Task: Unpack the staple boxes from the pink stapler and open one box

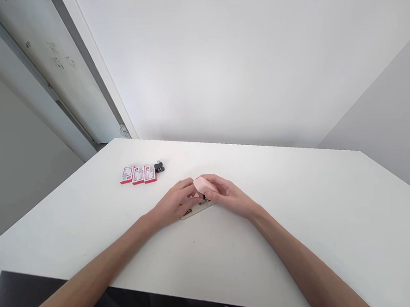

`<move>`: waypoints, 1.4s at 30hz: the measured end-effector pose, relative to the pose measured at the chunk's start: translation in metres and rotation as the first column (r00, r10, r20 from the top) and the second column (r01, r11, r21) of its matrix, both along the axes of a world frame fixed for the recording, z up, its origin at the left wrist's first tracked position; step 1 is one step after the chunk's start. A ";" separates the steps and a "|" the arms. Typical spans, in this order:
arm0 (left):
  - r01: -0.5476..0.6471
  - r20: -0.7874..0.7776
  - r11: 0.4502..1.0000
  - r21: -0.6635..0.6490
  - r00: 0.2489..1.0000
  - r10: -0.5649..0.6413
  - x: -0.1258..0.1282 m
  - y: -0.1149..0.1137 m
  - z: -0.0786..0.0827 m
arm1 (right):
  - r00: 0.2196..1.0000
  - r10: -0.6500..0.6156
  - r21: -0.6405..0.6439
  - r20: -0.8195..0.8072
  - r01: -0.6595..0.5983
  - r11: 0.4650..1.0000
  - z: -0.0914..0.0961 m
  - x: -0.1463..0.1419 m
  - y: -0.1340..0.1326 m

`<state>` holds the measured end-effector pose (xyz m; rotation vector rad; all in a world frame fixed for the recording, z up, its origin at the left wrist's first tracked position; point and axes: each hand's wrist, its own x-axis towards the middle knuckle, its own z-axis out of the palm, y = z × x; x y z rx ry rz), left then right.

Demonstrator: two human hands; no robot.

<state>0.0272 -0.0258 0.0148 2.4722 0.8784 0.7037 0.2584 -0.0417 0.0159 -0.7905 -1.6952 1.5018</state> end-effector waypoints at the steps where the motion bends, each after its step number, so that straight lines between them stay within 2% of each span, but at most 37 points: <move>1: 0.010 -0.004 1.000 -0.002 1.000 -0.010 0.000 0.000 0.000 | 1.000 0.011 -0.004 -0.004 -0.011 1.000 0.000 0.000 0.000; 6: 0.024 0.002 1.000 0.019 1.000 -0.024 0.001 0.000 -0.001 | 1.000 0.026 -0.015 -0.006 -0.027 1.000 -0.002 0.001 0.000; 10: 0.017 0.044 0.999 -0.035 0.999 -0.016 0.000 -0.001 0.001 | 0.999 0.036 -0.030 -0.011 -0.037 0.999 -0.001 0.001 0.000; 15: -0.022 0.250 0.985 -0.173 0.966 0.066 0.001 -0.004 0.002 | 0.999 0.014 -0.037 -0.041 -0.016 0.999 -0.006 0.002 0.003; 19: -0.043 0.433 0.970 -0.240 0.890 0.146 0.003 -0.002 0.005 | 0.999 -0.045 -0.032 0.007 0.045 0.998 -0.009 0.006 0.005; 23: -0.024 0.595 0.908 -0.418 0.749 0.293 0.001 0.005 0.007 | 0.986 -0.149 0.002 0.077 0.150 0.989 -0.007 0.008 0.005; 27: 0.081 0.663 0.795 -0.601 0.605 0.440 -0.003 0.011 0.006 | 0.957 -0.249 0.049 0.149 0.244 0.969 -0.007 0.005 0.004; 29: 0.143 0.676 0.740 -0.657 0.547 0.494 -0.005 0.013 0.006 | 0.933 -0.295 0.090 0.207 0.282 0.955 -0.008 0.003 0.004; 32: 0.189 0.679 0.698 -0.691 0.501 0.536 -0.007 0.014 0.006 | 0.898 -0.366 0.153 0.246 0.337 0.929 -0.010 0.001 0.004; 35: 0.183 0.662 0.681 -0.709 0.507 0.553 -0.007 0.013 0.007 | 0.865 -0.441 0.228 0.241 0.391 0.892 -0.012 0.001 0.005; 39: 0.146 0.620 0.678 -0.720 0.574 0.534 -0.005 0.011 0.008 | 0.806 -0.521 0.300 0.282 0.441 0.846 -0.022 0.000 0.009; 42: 0.120 0.605 0.707 -0.697 0.627 0.491 -0.003 0.009 0.008 | 0.850 -0.426 0.275 0.310 0.349 0.896 -0.030 -0.004 0.009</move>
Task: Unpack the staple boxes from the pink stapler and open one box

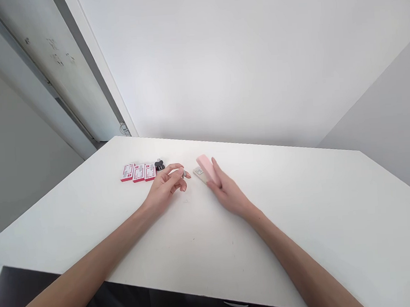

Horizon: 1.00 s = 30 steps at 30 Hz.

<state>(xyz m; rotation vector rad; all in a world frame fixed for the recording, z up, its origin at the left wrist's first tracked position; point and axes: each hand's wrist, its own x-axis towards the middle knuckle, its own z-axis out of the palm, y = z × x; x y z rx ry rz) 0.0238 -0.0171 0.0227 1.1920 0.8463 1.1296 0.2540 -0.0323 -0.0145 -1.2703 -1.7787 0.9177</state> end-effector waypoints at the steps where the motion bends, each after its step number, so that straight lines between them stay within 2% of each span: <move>1: 0.002 -0.020 1.000 0.021 1.000 -0.001 0.000 -0.001 0.000 | 0.998 0.055 0.002 -0.022 -0.055 0.998 -0.001 -0.002 -0.001; 3: 0.005 -0.063 0.998 0.065 0.998 -0.001 0.001 -0.002 0.001 | 0.992 0.108 0.079 -0.069 -0.102 0.992 0.000 -0.006 -0.003; 5: 0.021 -0.117 0.995 0.095 0.993 -0.010 0.002 -0.004 0.003 | 0.994 0.072 0.227 -0.085 -0.051 0.973 0.005 -0.008 -0.005; 8: 0.077 -0.205 0.993 0.091 0.977 -0.057 0.005 -0.008 0.005 | 0.999 0.003 0.417 -0.045 0.016 0.909 0.013 -0.009 -0.006; 11: 0.151 -0.263 0.986 0.070 0.956 -0.128 0.009 -0.012 0.006 | 1.000 -0.003 0.527 0.018 -0.007 0.850 0.016 -0.010 -0.008; 14: 0.194 -0.275 0.979 0.062 0.946 -0.170 0.013 -0.015 0.005 | 0.999 -0.029 0.557 0.033 0.005 0.831 0.016 -0.011 -0.009; 17: 0.194 -0.285 0.978 0.074 0.944 -0.166 0.014 -0.017 0.002 | 0.998 -0.061 0.509 0.027 0.039 0.860 0.016 -0.011 -0.011; 19: 0.153 -0.341 0.978 0.141 0.935 -0.097 0.014 -0.017 -0.002 | 0.997 -0.080 0.482 0.002 0.069 0.874 0.018 -0.011 -0.011; 20: 0.116 -0.392 0.969 0.217 0.920 -0.022 0.014 -0.018 -0.004 | 0.994 -0.103 0.472 -0.023 0.102 0.876 0.019 -0.011 -0.012; 21: 0.082 -0.447 0.943 0.322 0.891 0.075 0.013 -0.018 -0.006 | 0.989 -0.139 0.461 -0.059 0.150 0.875 0.021 -0.011 -0.011; 23: 0.069 -0.526 0.833 0.548 0.804 0.279 0.012 -0.018 -0.008 | 0.962 -0.228 0.418 -0.151 0.271 0.867 0.023 -0.010 -0.010; 25: 0.146 -0.568 0.715 0.684 0.722 0.395 0.011 -0.017 -0.009 | 0.917 -0.306 0.337 -0.256 0.381 0.861 0.024 -0.007 -0.007; 27: 0.263 -0.620 0.652 0.711 0.672 0.405 0.011 -0.016 -0.010 | 0.867 -0.357 0.230 -0.348 0.448 0.864 0.021 -0.003 -0.003; 30: 0.424 -0.702 0.601 0.677 0.618 0.354 0.012 -0.013 -0.011 | 0.809 -0.410 0.087 -0.421 0.487 0.869 0.016 0.002 0.001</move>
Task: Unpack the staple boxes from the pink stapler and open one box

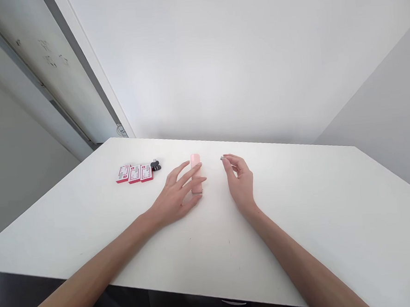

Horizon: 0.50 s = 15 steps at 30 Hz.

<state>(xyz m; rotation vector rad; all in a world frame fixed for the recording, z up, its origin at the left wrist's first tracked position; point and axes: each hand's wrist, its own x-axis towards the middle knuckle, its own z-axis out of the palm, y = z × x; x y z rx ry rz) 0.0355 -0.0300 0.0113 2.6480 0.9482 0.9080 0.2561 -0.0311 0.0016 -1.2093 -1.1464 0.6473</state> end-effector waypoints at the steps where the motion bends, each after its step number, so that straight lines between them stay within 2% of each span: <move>1: 0.019 -0.032 1.000 0.004 0.999 -0.019 0.000 0.001 -0.001 | 1.000 -0.004 -0.025 -0.021 0.004 1.000 -0.002 0.001 0.001; 4: -0.002 -0.064 1.000 0.011 0.998 0.003 0.000 0.004 -0.007 | 0.999 -0.012 -0.075 -0.038 0.009 0.997 -0.005 0.003 0.003; 8: -0.094 -0.055 0.995 -0.023 0.994 0.092 -0.002 0.007 -0.012 | 1.000 -0.006 -0.107 -0.030 0.003 0.994 -0.005 0.002 0.003; 15: -0.266 -0.064 0.964 -0.020 0.962 0.265 -0.015 0.018 -0.013 | 1.000 0.008 -0.154 0.009 -0.007 0.988 -0.007 0.007 0.004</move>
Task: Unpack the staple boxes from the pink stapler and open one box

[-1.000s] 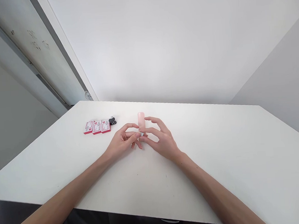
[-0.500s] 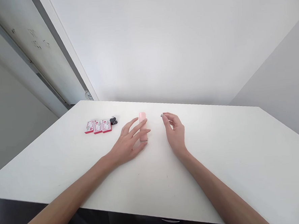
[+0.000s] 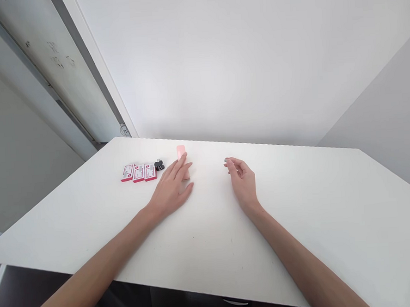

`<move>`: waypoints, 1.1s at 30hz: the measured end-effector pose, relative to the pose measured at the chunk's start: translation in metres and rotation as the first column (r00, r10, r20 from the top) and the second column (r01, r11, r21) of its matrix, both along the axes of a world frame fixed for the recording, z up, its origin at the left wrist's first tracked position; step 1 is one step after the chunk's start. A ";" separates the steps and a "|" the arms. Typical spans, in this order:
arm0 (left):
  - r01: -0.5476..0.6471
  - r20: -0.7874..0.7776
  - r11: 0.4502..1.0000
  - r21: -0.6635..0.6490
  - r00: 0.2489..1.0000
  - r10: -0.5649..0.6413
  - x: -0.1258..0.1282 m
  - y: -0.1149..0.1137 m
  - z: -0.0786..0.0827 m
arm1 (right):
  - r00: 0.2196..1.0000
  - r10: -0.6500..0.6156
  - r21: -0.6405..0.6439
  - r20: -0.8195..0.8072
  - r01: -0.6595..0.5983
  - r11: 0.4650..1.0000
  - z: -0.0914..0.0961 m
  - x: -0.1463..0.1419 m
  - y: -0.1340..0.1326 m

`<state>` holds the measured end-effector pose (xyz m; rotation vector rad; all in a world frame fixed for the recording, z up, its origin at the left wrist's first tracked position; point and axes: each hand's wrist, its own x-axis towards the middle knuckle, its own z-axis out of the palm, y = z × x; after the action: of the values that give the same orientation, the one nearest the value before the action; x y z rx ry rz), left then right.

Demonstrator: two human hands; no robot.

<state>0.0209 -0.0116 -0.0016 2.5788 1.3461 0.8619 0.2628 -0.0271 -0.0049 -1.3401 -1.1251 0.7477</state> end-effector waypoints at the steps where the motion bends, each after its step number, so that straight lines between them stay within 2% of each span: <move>1: -0.026 0.000 1.000 0.006 1.000 0.026 -0.004 0.003 0.000 | 1.000 0.007 -0.005 0.015 -0.007 1.000 0.000 0.000 0.000; 6: -0.145 0.017 0.989 0.031 0.989 0.144 -0.019 0.013 0.004 | 0.999 0.029 -0.041 0.032 -0.028 0.999 0.001 0.001 -0.001; 9: -0.212 0.067 0.972 0.104 0.976 0.206 -0.026 0.017 0.010 | 0.999 0.039 -0.065 0.001 -0.038 0.997 0.002 0.002 -0.001; 12: -0.403 0.142 0.903 0.148 0.912 0.384 -0.036 0.021 0.013 | 0.999 0.046 -0.071 -0.020 -0.048 0.996 0.001 0.004 0.000; 15: -0.541 0.063 0.834 0.108 0.841 0.537 -0.049 0.025 0.011 | 0.999 0.044 -0.059 -0.023 -0.045 0.997 0.000 0.006 0.002; 19: -0.572 -0.057 0.815 0.090 0.814 0.578 -0.060 0.026 0.006 | 0.999 0.048 -0.032 -0.015 -0.049 0.998 -0.002 0.008 0.005; 28: -0.501 -0.087 0.851 0.158 0.851 0.517 -0.063 0.026 0.005 | 0.998 0.053 -0.027 -0.035 -0.054 0.998 -0.003 0.011 0.009; 33: -0.516 -0.084 0.838 0.178 0.840 0.535 -0.064 0.027 0.006 | 0.997 0.062 -0.029 -0.041 -0.063 0.998 -0.002 0.011 0.008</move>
<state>-0.0430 0.0155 0.0043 2.4250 2.1762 0.8968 0.2735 -0.0189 -0.0071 -1.3144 -1.1322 0.8367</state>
